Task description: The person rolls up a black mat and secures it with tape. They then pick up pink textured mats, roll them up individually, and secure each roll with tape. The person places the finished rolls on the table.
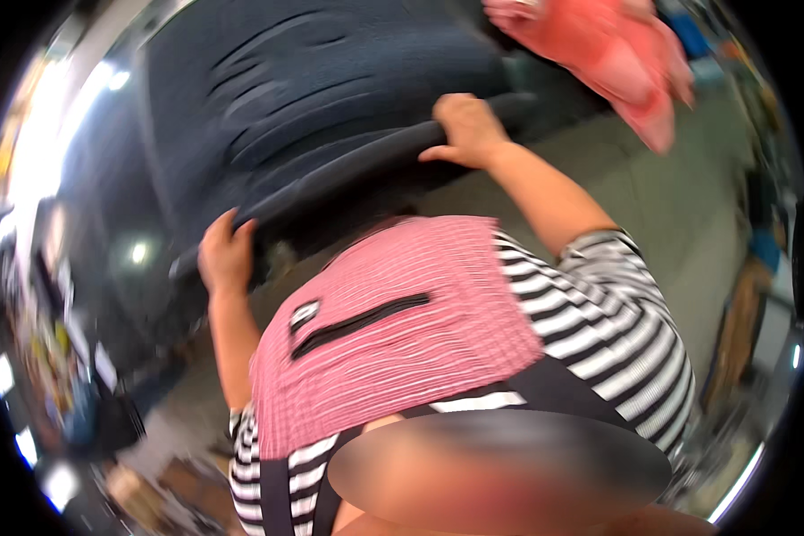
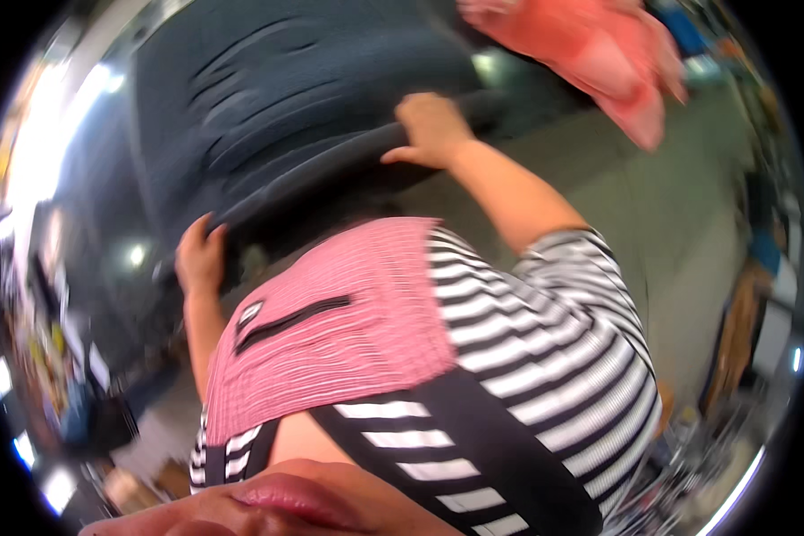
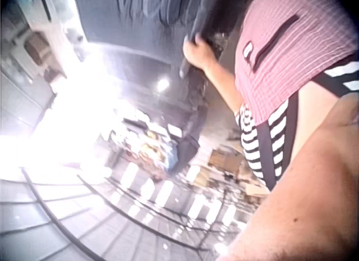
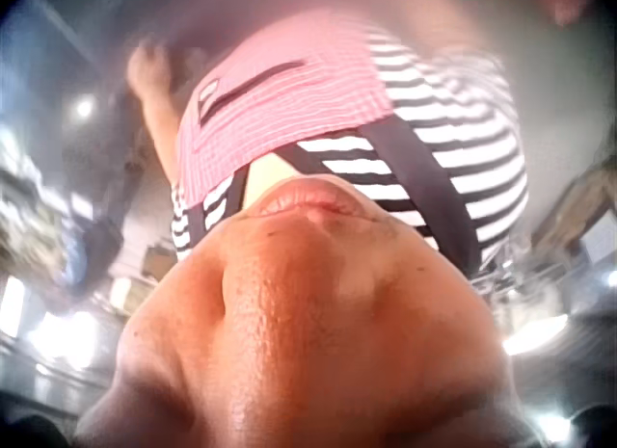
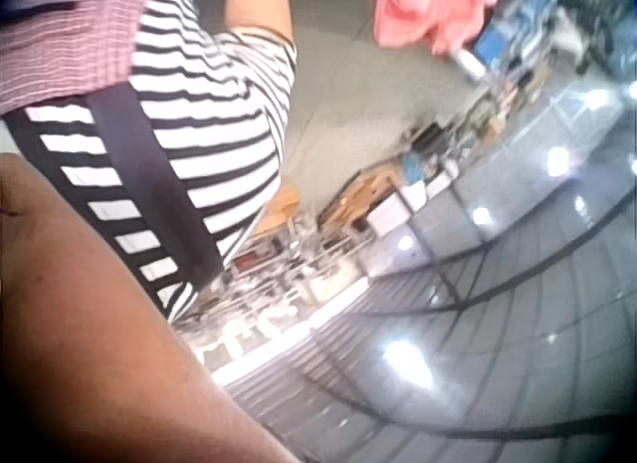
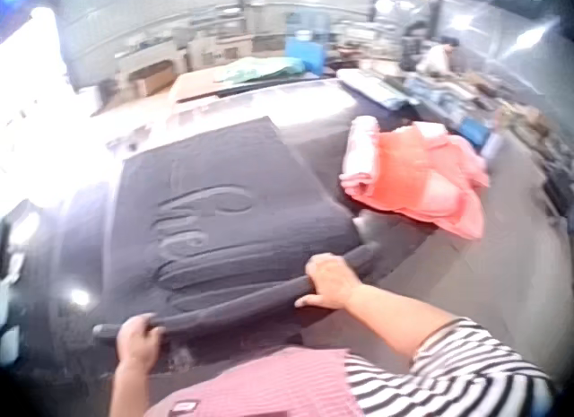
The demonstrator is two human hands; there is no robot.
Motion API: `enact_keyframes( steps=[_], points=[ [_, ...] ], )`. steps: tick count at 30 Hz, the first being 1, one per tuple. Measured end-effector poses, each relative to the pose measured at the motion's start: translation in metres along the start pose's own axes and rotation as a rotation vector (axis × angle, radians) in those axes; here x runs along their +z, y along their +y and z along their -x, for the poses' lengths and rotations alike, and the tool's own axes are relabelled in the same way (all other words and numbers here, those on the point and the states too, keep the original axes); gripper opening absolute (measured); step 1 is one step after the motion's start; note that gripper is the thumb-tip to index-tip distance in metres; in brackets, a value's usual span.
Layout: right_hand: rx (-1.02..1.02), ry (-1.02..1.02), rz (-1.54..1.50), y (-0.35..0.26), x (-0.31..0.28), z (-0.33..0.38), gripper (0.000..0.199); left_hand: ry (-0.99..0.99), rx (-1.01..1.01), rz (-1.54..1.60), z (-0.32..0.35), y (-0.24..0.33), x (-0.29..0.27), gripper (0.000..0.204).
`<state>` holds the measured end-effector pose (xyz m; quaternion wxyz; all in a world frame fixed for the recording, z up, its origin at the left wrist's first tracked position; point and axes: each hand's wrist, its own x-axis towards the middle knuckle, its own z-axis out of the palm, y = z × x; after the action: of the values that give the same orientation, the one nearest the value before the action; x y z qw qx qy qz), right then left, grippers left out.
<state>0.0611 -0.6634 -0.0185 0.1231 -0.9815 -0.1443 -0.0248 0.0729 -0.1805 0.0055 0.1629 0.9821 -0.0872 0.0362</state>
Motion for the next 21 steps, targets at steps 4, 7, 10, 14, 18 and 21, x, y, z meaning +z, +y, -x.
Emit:
enact_keyframes(
  steps=[4,7,10,14,18,21],
  points=[
    [0.043,-0.13,-0.082,0.046,-0.026,-0.013,0.047,0.178,0.272,-0.153,-0.047,0.023,0.028,0.054],
    [0.019,0.161,-0.214,0.056,-0.015,-0.038,0.049,-0.086,0.24,-0.105,-0.113,0.019,0.048,0.06],
    [0.104,0.091,-0.031,0.049,0.0,-0.064,0.043,-0.138,0.135,-0.001,-0.139,0.012,0.043,0.052],
    [-0.092,0.371,0.166,0.022,0.047,-0.035,0.073,-0.201,0.096,-0.006,-0.153,0.009,0.03,0.053],
    [-0.009,0.24,0.202,0.013,0.026,-0.036,0.082,0.071,0.14,-0.088,-0.148,0.02,0.045,0.052],
    [0.044,0.155,0.129,0.026,0.005,-0.057,0.073,0.129,0.304,-0.023,-0.11,0.029,0.048,0.072]
  ],
)
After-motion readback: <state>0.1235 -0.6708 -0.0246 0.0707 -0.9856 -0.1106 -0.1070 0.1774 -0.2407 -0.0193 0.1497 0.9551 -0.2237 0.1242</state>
